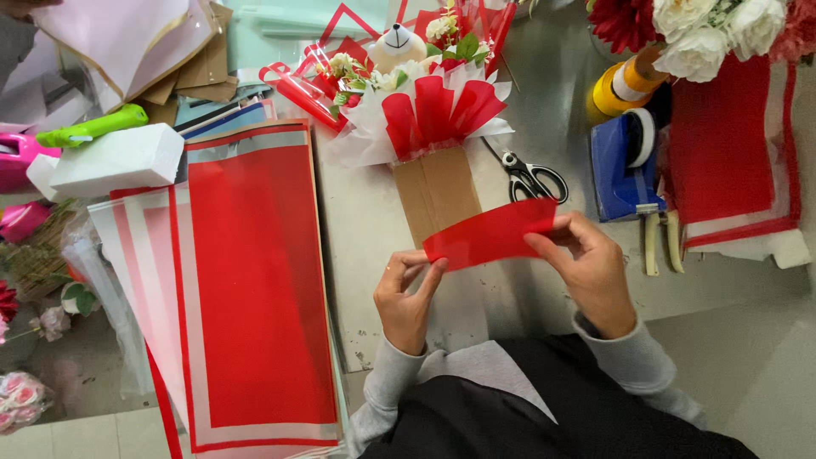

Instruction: The person folds small red paper squares into cones and secures them with tape. They then attach the cones to a bouquet wrapped in white tissue and brown paper, arranging them around the base.

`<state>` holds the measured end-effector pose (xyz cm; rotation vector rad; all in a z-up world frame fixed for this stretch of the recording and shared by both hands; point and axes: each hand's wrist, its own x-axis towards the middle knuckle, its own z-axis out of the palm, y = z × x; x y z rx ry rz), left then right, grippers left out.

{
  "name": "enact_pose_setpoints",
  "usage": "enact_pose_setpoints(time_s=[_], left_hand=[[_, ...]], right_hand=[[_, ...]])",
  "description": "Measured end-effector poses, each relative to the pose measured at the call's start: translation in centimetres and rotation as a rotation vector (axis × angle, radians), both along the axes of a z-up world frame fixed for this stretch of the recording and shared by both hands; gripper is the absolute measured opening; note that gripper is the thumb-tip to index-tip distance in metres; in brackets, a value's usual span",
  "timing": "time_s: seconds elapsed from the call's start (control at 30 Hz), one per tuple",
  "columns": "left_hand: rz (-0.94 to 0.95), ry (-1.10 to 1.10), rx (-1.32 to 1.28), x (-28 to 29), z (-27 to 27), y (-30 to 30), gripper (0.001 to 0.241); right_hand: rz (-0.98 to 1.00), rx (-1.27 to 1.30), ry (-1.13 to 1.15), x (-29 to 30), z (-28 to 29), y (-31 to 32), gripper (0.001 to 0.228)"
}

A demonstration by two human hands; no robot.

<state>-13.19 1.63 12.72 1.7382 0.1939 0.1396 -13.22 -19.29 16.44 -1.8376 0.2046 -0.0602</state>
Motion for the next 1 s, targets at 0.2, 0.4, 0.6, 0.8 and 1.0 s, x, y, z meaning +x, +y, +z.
enact_pose_setpoints(time_s=[0.2, 0.4, 0.6, 0.8, 1.0], left_hand=[[0.022, -0.171, -0.078, 0.0, 0.6, -1.8, 0.015], [-0.06, -0.347, -0.044, -0.5, 2.3, -2.4, 0.01], [-0.015, -0.448, 0.074, -0.3, 3.4, -2.3, 0.012], [-0.018, -0.544, 0.117, -0.4, 3.7, -2.1, 0.017], [-0.013, -0.544, 0.176, -1.0, 3.1, -1.8, 0.021]], right_hand=[[-0.053, -0.062, -0.384, 0.0, 0.0, 4.1, 0.017], [0.023, -0.083, -0.332, -0.8, 1.5, 6.1, 0.01], [0.036, -0.048, -0.291, -1.2, 2.4, 6.2, 0.002], [0.079, 0.151, -0.217, -1.8, 1.1, 5.7, 0.005], [0.089, 0.197, -0.243, -1.5, 3.3, 5.9, 0.004]])
